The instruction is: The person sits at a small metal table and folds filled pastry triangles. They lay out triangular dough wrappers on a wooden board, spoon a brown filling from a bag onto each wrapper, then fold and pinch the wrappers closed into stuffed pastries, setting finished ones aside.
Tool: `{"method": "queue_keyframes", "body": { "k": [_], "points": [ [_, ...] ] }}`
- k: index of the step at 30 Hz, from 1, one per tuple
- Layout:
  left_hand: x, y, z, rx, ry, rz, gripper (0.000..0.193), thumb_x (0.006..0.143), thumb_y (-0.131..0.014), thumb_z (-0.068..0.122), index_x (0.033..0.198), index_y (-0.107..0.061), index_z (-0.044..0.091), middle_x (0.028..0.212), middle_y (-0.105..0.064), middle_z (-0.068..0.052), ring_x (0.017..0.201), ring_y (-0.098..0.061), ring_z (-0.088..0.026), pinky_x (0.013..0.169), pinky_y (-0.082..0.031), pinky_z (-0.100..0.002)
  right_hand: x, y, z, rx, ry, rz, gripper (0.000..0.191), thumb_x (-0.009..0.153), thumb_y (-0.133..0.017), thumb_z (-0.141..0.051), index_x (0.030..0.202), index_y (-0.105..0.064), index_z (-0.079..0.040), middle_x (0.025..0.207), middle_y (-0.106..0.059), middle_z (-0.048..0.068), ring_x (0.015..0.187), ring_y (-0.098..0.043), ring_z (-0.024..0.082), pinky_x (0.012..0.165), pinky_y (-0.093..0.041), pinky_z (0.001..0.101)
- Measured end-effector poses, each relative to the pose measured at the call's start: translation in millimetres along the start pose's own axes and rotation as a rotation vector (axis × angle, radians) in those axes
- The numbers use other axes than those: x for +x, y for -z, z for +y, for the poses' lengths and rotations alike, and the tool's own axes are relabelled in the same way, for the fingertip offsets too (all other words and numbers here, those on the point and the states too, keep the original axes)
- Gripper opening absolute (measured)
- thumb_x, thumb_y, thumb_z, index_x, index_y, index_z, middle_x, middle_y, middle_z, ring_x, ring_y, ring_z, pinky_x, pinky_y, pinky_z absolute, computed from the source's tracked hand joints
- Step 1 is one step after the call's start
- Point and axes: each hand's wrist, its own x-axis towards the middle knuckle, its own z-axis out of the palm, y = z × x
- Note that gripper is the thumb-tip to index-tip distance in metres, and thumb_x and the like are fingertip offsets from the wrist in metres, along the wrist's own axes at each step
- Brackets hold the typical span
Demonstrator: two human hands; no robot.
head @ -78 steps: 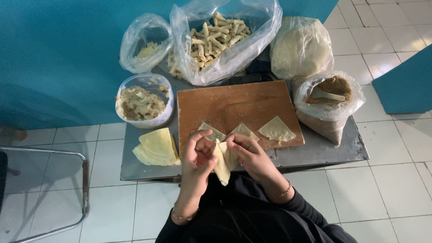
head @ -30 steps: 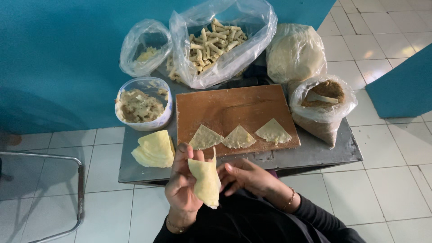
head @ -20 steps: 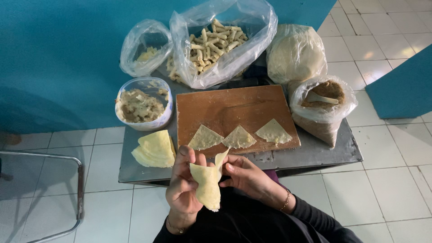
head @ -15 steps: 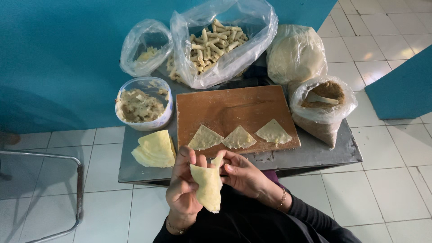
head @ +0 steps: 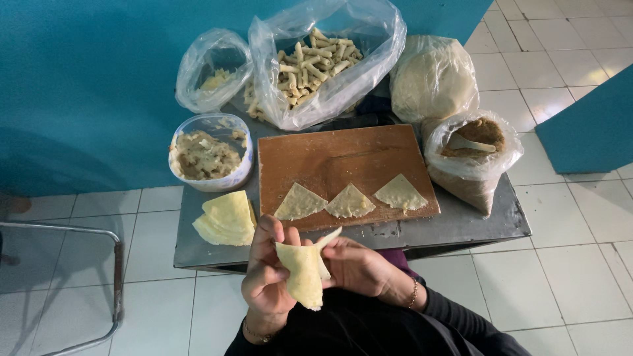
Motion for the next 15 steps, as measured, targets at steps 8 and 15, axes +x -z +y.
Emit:
{"method": "queue_keyframes", "body": {
  "k": [8,15],
  "points": [
    [5,5,-2,0.052,-0.111,0.033,0.045,0.069,-0.048,-0.002,0.114,-0.043,0.003,0.082,-0.048,-0.011,0.077,-0.046,-0.024,0.068,-0.043,-0.037,-6,14,-31,-0.211,0.355,0.079,0.021,0.106,-0.056,-0.011,0.118,-0.065,0.003,0.111,-0.072,0.014,0.102,-0.072,0.024,0.094,-0.059,0.0408],
    [5,9,6,0.007,-0.212,0.040,0.045,0.073,-0.048,-0.004,0.117,-0.046,0.006,0.086,-0.049,-0.009,0.079,-0.047,-0.023,0.071,-0.043,-0.035,-33,24,-121,-0.682,0.624,0.448,0.018,0.102,-0.065,-0.009,0.110,-0.072,0.006,0.100,-0.075,0.010,0.086,-0.069,0.016,0.073,-0.055,0.0301]
  ]
}}
